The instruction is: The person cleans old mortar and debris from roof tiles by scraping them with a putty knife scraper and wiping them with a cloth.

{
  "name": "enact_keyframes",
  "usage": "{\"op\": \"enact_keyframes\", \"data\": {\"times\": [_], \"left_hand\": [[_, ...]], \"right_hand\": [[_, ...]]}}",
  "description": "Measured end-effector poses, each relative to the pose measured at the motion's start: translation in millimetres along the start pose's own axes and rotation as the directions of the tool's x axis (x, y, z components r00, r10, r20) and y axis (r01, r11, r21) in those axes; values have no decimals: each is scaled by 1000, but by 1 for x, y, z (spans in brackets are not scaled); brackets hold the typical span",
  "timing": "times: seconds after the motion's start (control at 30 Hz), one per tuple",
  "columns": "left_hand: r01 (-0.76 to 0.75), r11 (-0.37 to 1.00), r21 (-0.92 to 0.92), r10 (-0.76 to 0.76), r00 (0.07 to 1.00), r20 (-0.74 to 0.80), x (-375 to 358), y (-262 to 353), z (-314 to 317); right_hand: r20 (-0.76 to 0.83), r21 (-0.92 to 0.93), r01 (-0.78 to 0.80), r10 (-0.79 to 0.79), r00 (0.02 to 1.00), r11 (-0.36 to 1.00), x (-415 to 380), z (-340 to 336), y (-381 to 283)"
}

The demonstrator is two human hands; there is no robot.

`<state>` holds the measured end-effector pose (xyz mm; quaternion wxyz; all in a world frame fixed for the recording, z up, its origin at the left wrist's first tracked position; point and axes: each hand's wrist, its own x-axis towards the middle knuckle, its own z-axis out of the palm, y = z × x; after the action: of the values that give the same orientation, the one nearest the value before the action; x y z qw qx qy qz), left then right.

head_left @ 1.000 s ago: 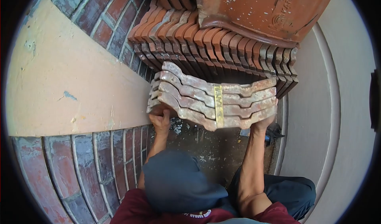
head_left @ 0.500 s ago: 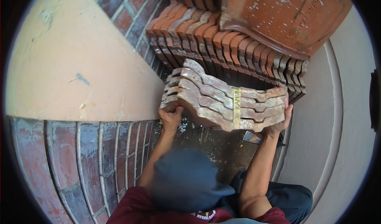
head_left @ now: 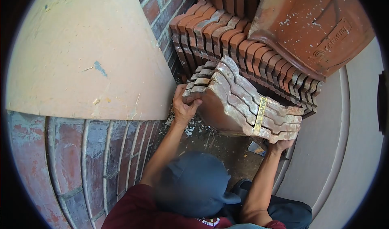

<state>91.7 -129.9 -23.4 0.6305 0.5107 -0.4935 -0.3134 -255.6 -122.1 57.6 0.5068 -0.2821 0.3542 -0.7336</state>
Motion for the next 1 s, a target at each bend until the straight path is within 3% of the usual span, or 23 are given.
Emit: {"op": "enact_keyframes", "data": {"times": [0.07, 0.13, 0.17, 0.27, 0.43, 0.53, 0.63, 0.73, 0.8, 0.83, 0.93, 1.0], "left_hand": [[-50, 993, 109, 50, 999, 11, -2, -9, -5], [-91, 983, 159, 93, 996, -3, -4, -10, -7], [-99, 983, 155, 103, 994, -20, -5, -9, -7], [-50, 998, 49, 54, 995, -84, -11, -1, -2], [55, 998, 41, -49, 990, -129, -34, -14, -15], [-7, 1000, 13, 9, 981, -193, -32, -16, -12], [-131, 976, 172, 165, 966, -201, -26, -20, -19], [-80, 971, 223, 122, 976, -182, -29, -14, -29], [-2, 984, 177, 49, 964, -261, -31, -13, -31], [-6, 991, 131, 48, 946, -320, -31, -19, -30], [-41, 967, 253, 144, 902, -406, -25, -14, -22], [-21, 979, 201, 107, 899, -424, -23, -17, -17]], "right_hand": [[-6, -40, -55, 55, 998, 998, -4, -73, 43], [-8, -36, -98, 98, 995, 994, -12, -102, 90], [83, 100, -111, 103, 991, 989, -10, -142, 118], [26, 95, -110, 108, 994, 989, -11, -132, 124], [-36, 58, -77, 79, 996, 995, -10, -103, 92], [-60, 53, -60, 63, 996, 997, -3, -94, 92], [-76, 65, -54, 59, 995, 996, -3, -87, 104], [-84, 73, -54, 61, 995, 996, -3, -85, 123], [-95, 82, -57, 65, 993, 995, -5, -82, 137], [-97, 87, -58, 66, 993, 995, -5, -81, 144], [-111, 98, -51, 62, 992, 994, -3, -76, 160], [-121, 106, -27, 40, 992, 994, 1, -69, 165]]}}
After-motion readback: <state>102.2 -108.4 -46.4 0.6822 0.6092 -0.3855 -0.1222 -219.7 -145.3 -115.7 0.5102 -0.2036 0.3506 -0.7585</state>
